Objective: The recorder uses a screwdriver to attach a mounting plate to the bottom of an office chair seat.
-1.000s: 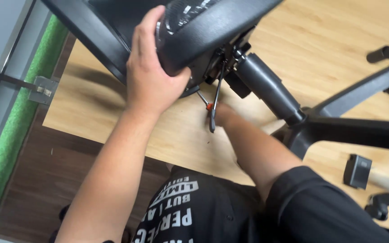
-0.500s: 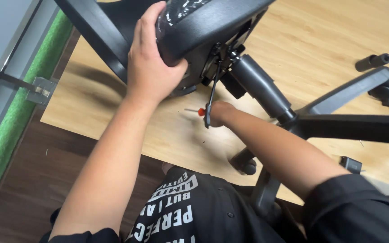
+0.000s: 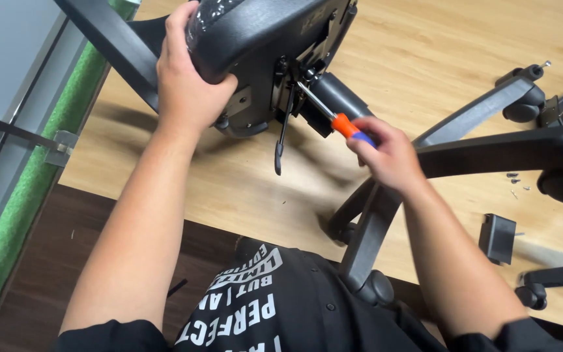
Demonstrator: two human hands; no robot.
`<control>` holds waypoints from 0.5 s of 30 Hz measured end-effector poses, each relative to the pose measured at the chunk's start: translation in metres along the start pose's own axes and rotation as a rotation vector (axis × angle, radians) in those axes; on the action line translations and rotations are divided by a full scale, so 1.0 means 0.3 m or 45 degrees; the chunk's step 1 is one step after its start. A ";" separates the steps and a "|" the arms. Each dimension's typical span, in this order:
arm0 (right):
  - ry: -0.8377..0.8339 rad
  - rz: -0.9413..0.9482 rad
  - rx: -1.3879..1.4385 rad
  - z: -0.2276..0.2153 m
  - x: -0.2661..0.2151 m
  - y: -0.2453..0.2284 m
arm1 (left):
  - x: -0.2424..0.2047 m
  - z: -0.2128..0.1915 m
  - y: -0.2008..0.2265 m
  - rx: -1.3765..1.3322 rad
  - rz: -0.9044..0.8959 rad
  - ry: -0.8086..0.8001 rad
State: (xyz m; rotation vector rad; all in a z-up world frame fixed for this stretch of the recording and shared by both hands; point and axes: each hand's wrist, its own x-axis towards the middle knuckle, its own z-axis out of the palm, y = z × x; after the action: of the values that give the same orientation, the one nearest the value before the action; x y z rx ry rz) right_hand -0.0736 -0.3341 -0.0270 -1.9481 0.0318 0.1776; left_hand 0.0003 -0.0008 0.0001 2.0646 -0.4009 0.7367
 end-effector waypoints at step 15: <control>0.151 -0.312 -0.151 0.111 0.130 0.036 | -0.001 -0.006 -0.001 0.060 -0.046 -0.040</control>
State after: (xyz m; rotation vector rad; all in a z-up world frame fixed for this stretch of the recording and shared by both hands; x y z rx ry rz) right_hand -0.0398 -0.3050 -0.0545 -2.0595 -0.1417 -0.1004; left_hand -0.0004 0.0010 0.0005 2.1246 -0.3664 0.6992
